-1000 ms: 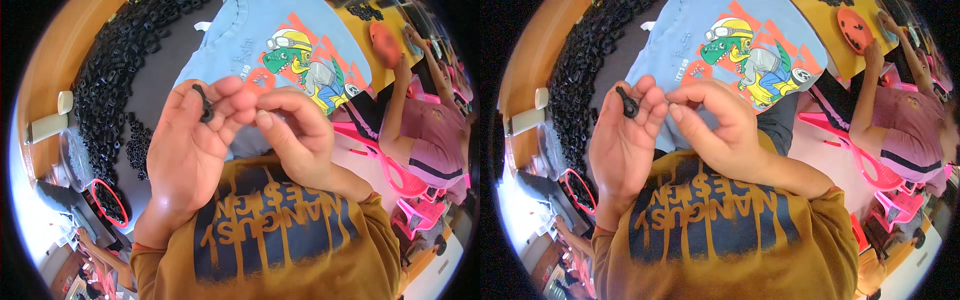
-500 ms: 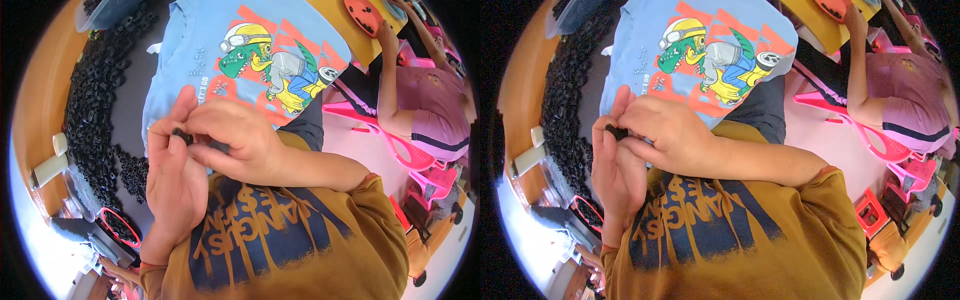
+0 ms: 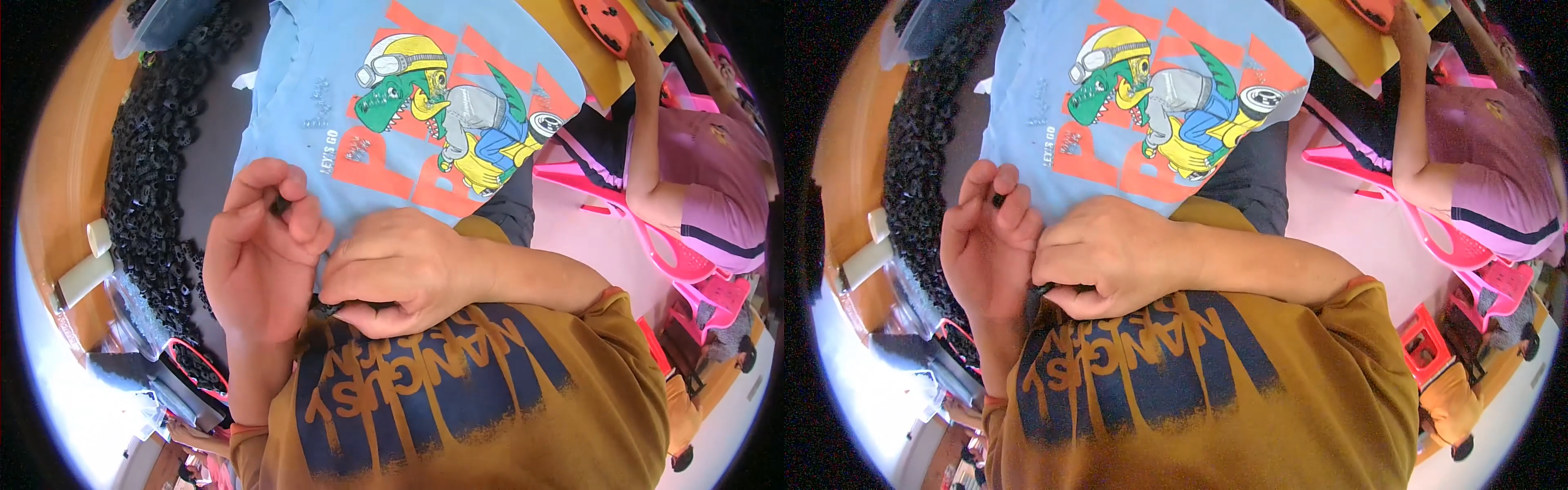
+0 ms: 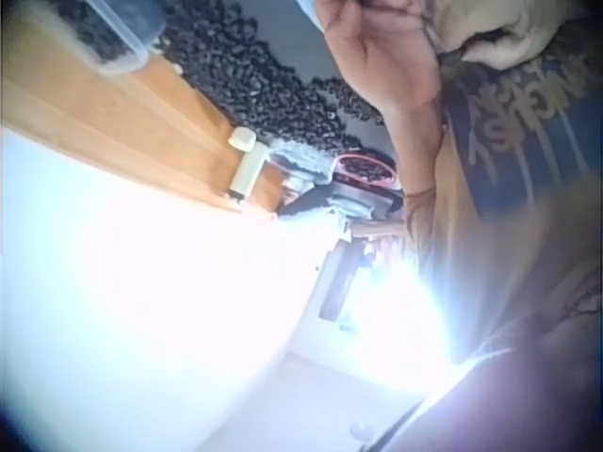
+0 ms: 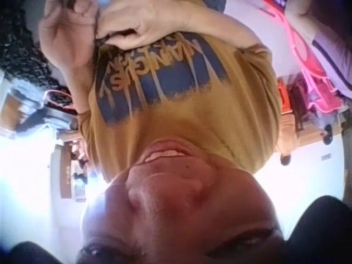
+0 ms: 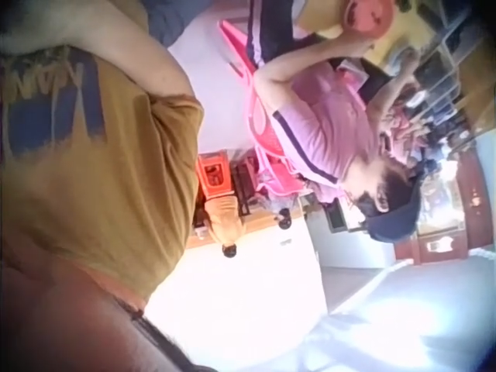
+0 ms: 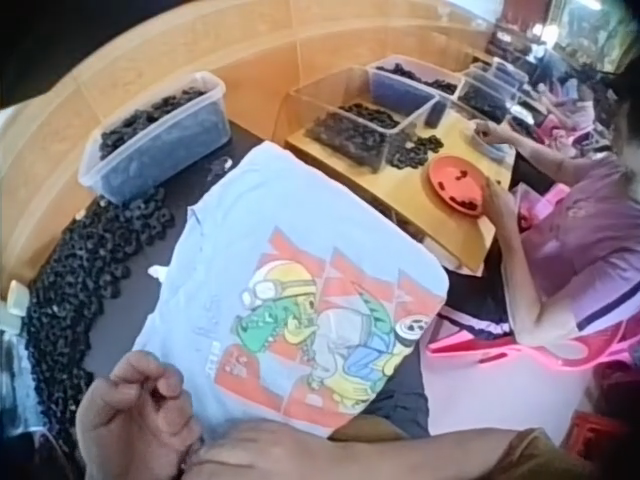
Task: Manually assembling small black plastic cord locks by inserting metal springs into plastic housings.
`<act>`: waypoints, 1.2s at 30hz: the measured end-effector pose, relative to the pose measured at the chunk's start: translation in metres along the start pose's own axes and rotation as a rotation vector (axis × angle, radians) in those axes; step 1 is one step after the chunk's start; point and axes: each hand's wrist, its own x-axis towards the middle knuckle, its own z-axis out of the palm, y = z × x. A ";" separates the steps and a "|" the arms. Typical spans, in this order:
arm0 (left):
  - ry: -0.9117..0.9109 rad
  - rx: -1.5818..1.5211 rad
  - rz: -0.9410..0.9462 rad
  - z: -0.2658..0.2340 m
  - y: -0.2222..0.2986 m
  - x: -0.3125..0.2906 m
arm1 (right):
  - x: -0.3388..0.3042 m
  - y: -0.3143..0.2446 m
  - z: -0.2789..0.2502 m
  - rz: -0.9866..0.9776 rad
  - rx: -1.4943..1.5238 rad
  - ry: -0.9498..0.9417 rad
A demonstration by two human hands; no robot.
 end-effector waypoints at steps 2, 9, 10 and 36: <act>-0.087 0.122 -0.007 -0.014 0.004 0.008 | -0.001 0.000 0.000 0.009 0.004 -0.015; -0.112 1.640 0.525 -0.002 -0.008 0.027 | 0.000 -0.001 -0.002 0.015 0.057 0.001; -0.167 1.825 0.583 -0.001 -0.009 0.029 | 0.000 -0.001 -0.002 0.020 0.056 0.007; 0.058 1.686 0.741 -0.020 0.005 0.024 | 0.003 -0.001 -0.002 0.103 0.114 0.015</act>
